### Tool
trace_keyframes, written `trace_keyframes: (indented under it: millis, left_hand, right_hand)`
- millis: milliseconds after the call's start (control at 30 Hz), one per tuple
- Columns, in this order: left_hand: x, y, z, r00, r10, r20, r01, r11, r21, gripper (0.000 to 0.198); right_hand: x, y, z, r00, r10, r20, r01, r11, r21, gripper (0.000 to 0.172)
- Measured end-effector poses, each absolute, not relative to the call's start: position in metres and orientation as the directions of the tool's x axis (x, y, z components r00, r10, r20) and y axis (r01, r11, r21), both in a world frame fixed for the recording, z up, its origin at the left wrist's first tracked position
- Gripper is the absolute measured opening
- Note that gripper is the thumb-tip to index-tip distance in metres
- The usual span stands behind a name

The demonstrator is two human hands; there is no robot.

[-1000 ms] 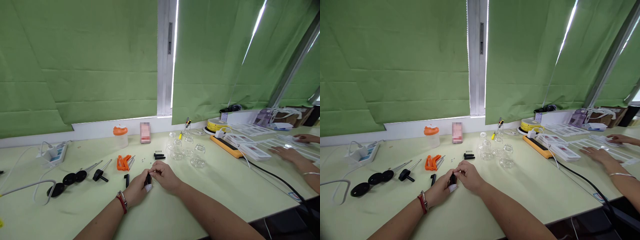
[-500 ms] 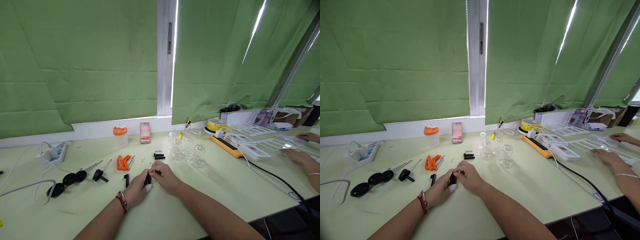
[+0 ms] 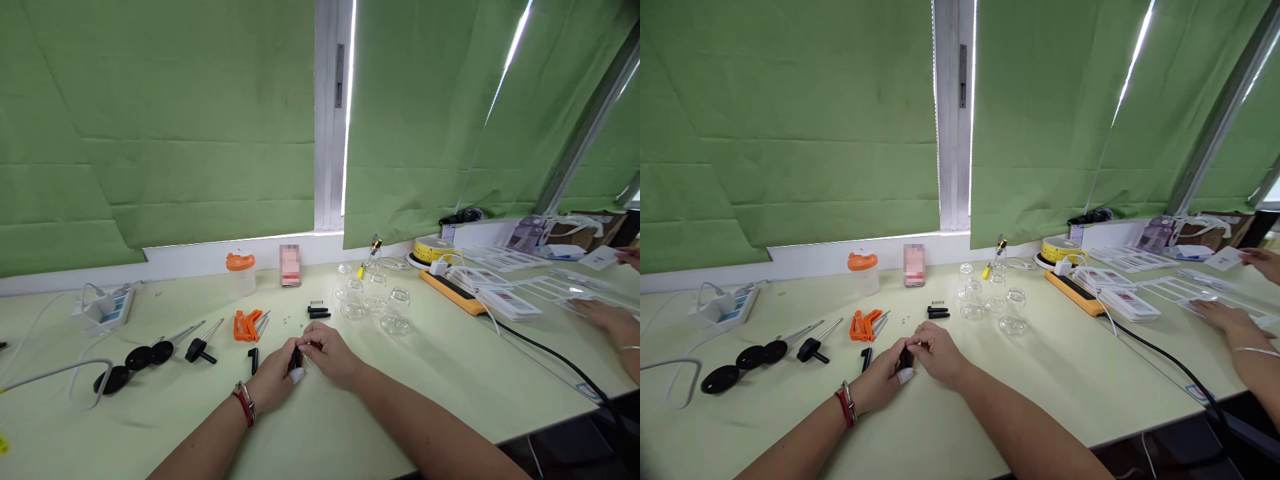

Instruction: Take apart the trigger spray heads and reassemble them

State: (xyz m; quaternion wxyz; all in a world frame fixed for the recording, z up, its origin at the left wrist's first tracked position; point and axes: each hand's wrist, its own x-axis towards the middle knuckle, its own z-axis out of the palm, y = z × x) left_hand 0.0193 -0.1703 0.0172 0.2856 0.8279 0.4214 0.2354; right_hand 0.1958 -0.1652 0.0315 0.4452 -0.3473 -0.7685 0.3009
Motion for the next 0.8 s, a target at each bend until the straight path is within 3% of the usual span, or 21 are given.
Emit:
trace_keyframes:
  millis: [300, 467, 633, 800]
  left_hand:
    - [0.020, -0.172, 0.020, 0.530, 0.835, 0.144, 0.564, -0.475, 0.676, 0.028]
    - [0.021, -0.173, 0.021, 0.536, 0.836, 0.118, 0.541, -0.447, 0.712, 0.028]
    - [0.020, -0.174, 0.021, 0.534, 0.840, 0.098, 0.538, -0.427, 0.726, 0.030]
    - [0.020, -0.175, 0.022, 0.538, 0.838, 0.093, 0.531, -0.423, 0.734, 0.030]
  right_hand:
    - [0.197, -0.164, 0.032, -0.375, 0.789, 0.486, 0.300, 0.600, -0.742, 0.016]
    - [0.214, -0.147, 0.026, -0.251, 0.822, 0.511, 0.391, 0.569, -0.724, 0.014]
    - [0.234, -0.127, 0.009, -0.070, 0.935, 0.348, 0.603, 0.317, -0.732, 0.014]
    - [0.237, -0.132, 0.010, -0.172, 0.969, 0.176, 0.757, 0.244, -0.606, 0.023]
